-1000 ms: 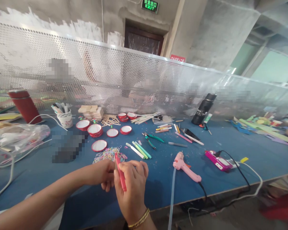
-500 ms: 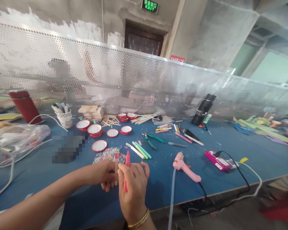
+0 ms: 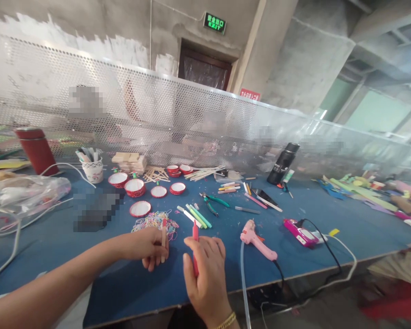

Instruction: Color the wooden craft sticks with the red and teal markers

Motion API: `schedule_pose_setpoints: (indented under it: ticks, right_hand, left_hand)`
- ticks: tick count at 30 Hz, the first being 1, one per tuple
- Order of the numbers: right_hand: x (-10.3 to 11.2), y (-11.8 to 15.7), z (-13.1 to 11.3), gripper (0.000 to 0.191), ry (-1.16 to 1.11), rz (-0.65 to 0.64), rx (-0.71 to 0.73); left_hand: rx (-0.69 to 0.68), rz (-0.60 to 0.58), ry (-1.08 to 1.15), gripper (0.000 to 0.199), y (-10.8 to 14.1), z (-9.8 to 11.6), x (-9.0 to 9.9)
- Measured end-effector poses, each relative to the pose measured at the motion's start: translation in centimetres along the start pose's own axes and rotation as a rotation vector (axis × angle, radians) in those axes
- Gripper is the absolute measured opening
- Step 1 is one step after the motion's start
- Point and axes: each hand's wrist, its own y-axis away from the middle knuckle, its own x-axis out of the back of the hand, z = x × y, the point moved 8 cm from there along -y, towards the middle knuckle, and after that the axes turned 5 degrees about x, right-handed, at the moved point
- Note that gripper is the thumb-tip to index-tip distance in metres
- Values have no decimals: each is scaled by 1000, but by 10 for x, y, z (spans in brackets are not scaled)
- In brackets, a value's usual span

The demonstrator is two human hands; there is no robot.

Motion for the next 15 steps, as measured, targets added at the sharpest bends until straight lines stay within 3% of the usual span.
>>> schedule_pose_setpoints:
  ticks: [8,15]
  right_hand:
    - [38,39,42,31,68,26,-31]
    - [49,71,32,31,-70,37,-165]
  left_hand:
    - [-44,3,-73,16,-2,3,5]
    - [-47,3,-119,20,1,9,4]
